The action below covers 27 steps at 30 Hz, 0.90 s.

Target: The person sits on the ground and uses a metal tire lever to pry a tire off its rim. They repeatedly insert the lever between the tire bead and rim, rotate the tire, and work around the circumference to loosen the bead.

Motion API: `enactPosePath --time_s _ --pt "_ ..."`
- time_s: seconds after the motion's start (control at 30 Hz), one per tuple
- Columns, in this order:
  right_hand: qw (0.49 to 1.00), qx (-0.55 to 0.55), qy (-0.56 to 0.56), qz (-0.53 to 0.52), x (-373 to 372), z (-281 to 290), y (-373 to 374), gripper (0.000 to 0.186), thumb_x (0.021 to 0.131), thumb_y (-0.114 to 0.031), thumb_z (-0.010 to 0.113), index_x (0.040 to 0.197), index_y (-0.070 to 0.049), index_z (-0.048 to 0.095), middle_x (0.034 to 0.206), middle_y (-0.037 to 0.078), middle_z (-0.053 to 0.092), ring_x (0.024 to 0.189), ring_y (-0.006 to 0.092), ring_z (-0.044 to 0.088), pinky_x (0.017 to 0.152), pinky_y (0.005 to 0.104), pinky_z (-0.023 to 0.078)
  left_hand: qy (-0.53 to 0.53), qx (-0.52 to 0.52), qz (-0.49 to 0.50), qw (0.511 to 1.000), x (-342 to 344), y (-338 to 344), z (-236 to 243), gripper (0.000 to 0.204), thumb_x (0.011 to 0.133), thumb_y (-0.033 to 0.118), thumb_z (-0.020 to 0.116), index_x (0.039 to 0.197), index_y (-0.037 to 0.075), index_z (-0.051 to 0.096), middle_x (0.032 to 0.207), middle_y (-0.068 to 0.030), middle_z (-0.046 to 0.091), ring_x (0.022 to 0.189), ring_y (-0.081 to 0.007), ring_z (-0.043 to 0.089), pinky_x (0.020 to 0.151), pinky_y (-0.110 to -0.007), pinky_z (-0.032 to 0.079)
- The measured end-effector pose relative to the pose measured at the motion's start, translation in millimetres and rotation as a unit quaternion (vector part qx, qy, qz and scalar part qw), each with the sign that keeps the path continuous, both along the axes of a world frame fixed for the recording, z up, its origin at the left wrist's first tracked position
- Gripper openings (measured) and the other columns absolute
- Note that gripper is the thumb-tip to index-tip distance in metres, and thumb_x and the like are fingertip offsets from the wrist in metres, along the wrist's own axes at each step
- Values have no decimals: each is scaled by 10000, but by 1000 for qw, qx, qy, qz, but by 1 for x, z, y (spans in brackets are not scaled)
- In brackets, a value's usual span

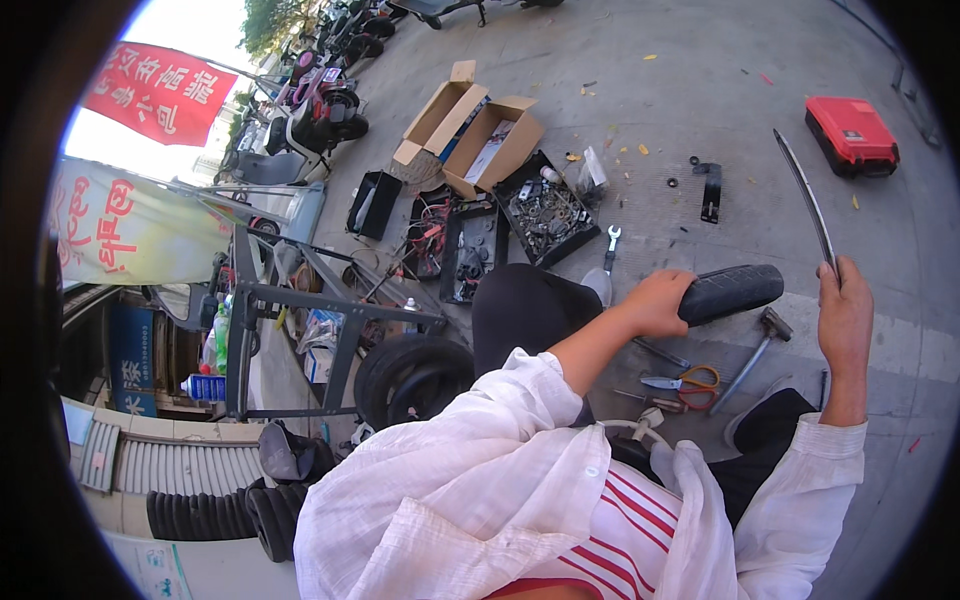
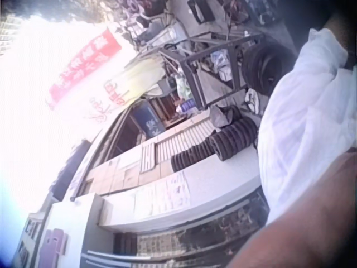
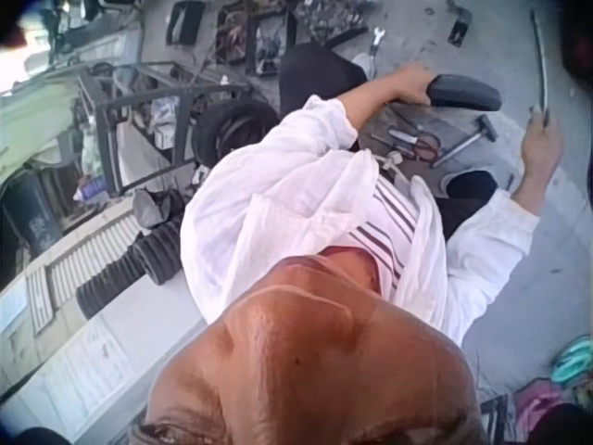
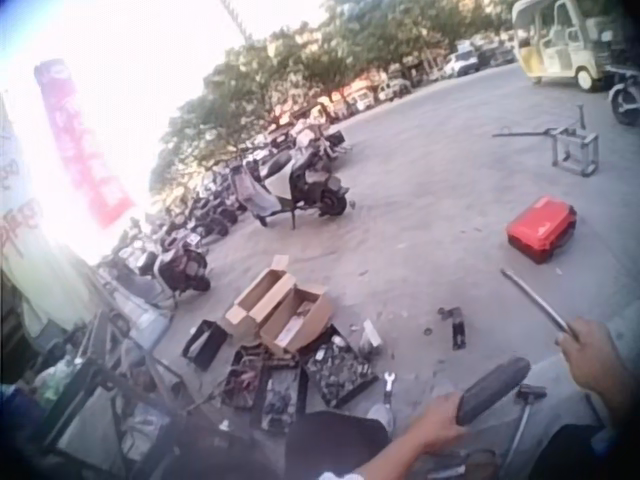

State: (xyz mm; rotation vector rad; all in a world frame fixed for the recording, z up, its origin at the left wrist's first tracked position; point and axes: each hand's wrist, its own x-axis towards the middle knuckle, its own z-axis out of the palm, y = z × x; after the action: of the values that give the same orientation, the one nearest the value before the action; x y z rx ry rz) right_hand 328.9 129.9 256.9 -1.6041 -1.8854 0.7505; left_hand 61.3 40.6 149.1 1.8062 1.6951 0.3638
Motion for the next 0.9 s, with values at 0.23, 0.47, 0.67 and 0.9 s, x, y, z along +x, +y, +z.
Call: enactPosePath --time_s 0.23,0.47,0.67,0.9 --pt "997 24 -59 37 -7 3 -12 221 929 -193 580 867 18 557 662 153 536 628 314 520 598 407 399 40 78 118 989 16 0 5 767 636 362 837 1236 32 492 1178 -187 569 1130 -375 535 939 -445 446" --pt "991 78 -96 54 6 1 -20 205 893 -196 622 913 6 599 865 181 584 853 378 567 719 433 437 87 52 147 984 19 4 3 671 638 375 845 1103 27 509 1117 -174 578 1057 -365 585 887 -452 478" --pt "987 -59 -144 36 -3 33 -27 224 840 -198 673 944 -7 621 815 182 630 780 364 610 686 430 453 104 38 130 985 27 -5 8 679 662 348 830 1184 72 495 1101 -171 579 1027 -369 600 832 -472 512" --pt "987 -18 -146 60 -4 32 -39 223 788 -184 706 948 -41 645 864 157 663 821 347 624 713 414 472 124 82 93 984 19 -1 -9 686 681 363 802 1236 110 487 1035 -166 624 900 -377 652 771 -460 535"
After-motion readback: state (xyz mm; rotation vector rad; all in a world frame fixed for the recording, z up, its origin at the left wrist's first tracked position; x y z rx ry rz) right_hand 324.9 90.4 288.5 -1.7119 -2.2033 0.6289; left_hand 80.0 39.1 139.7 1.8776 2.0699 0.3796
